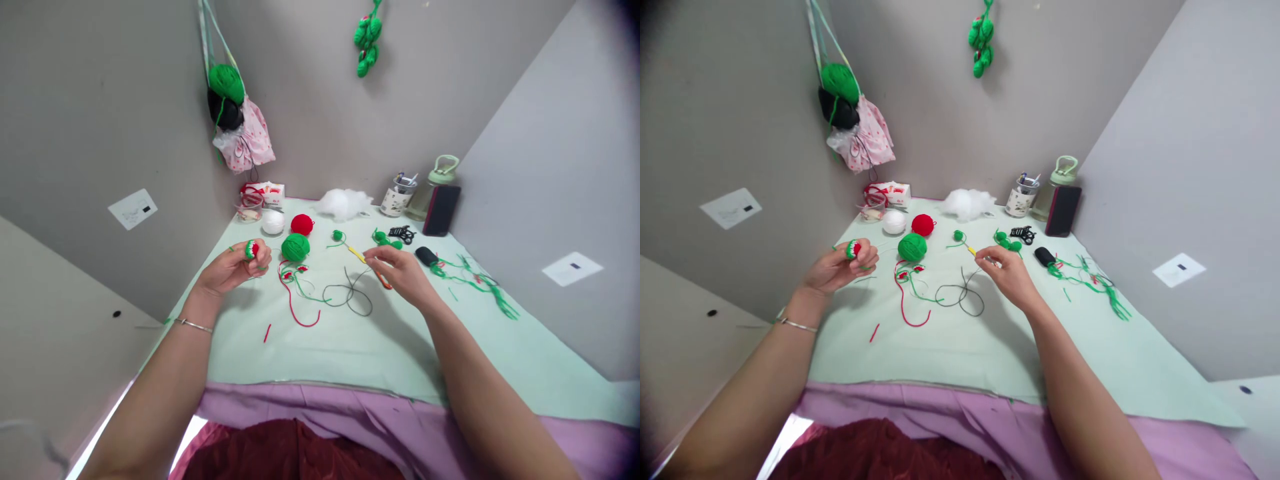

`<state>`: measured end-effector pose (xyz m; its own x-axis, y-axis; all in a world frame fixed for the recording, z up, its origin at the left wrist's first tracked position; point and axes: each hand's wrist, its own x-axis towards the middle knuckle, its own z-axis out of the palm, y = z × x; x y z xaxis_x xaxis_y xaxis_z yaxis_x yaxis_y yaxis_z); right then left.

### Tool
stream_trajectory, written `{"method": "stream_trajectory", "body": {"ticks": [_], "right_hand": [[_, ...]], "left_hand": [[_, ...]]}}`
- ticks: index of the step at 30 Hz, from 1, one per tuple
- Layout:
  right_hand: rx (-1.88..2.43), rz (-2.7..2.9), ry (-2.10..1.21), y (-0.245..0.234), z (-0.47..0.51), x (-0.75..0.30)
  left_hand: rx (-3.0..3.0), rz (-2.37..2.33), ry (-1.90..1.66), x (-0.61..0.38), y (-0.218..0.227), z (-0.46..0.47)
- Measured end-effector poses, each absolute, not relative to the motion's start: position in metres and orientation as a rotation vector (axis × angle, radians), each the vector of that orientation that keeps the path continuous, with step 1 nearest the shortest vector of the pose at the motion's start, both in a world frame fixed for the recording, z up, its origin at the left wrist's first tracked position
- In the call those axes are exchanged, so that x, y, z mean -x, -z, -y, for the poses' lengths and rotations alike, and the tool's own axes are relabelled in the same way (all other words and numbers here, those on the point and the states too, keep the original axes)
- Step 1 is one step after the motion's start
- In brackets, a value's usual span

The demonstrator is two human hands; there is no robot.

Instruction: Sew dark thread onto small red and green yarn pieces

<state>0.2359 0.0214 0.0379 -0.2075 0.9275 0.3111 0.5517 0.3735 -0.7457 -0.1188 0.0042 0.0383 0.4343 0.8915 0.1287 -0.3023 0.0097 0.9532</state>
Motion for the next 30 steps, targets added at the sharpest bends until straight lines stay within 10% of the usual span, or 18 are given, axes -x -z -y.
{"method": "stream_trajectory", "body": {"ticks": [12,17,30], "right_hand": [[1.203,1.765,-0.912,-0.042,-0.013,-0.226],[1.167,1.69,-1.003,-0.045,-0.009,-0.22],[1.008,1.736,-1.167,-0.037,0.0,-0.205]], "left_hand": [[-1.727,-1.251,-0.657,0.145,-0.036,-0.008],[-1.991,-1.674,-1.109,0.125,-0.026,-0.014],[-2.659,-1.471,-0.794,0.041,0.011,-0.035]]}}
